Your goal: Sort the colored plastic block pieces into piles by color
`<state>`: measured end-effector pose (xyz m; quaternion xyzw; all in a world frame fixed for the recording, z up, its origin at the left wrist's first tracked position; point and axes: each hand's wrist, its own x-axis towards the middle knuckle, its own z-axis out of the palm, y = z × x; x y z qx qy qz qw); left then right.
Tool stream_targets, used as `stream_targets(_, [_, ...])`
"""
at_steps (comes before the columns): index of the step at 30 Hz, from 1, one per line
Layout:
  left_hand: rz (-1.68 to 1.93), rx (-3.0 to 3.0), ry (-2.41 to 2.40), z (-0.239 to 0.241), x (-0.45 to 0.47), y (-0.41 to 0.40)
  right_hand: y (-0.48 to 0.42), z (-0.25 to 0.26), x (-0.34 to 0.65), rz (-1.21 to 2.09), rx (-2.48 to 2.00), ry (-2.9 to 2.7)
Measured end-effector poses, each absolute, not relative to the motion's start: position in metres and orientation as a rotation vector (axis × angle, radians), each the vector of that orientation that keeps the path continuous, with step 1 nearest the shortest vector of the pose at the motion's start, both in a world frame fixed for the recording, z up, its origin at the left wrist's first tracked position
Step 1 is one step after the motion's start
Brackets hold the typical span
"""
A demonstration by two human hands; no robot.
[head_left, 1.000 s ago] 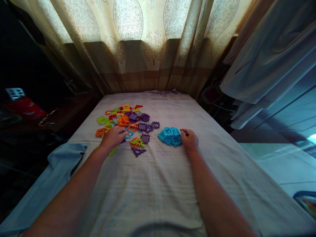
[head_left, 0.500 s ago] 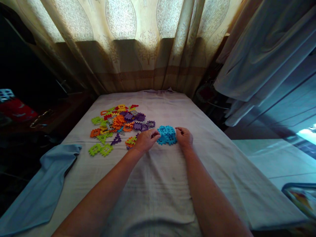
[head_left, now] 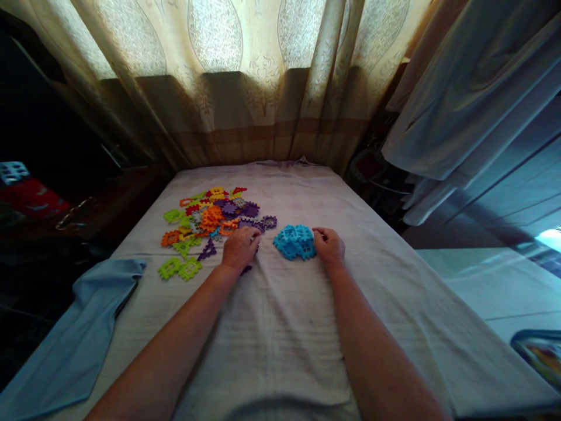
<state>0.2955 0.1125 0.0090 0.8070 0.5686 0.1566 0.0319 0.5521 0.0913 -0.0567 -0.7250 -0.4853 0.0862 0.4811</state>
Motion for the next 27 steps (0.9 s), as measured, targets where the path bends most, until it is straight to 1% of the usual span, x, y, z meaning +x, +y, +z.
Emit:
stream_targets(5, [0.334, 2.389, 2.086, 0.016, 0.226, 0.136, 0.091, -0.057, 0.552, 0.206, -1.763, -1.197])
stream_targets(9, [0.164, 2.378, 2.207, 0.017, 0.196, 0.147, 0.091, -0.058, 0.550, 0.206, -1.787, -1.196])
stream_targets(13, [0.044, 2.420, 2.226, 0.018, 0.193, 0.154, 0.091, -0.060, 0.550, 0.217, -1.794, -1.203])
stream_targets(20, [-0.057, 2.407, 2.272, 0.023, 0.187, 0.167, 0.091, -0.062, 0.554, 0.211, -1.782, -1.227])
stream_targets(27, [-0.152, 2.458, 2.253, 0.025, 0.190, 0.161, 0.091, -0.063, 0.552, 0.205, -1.784, -1.216])
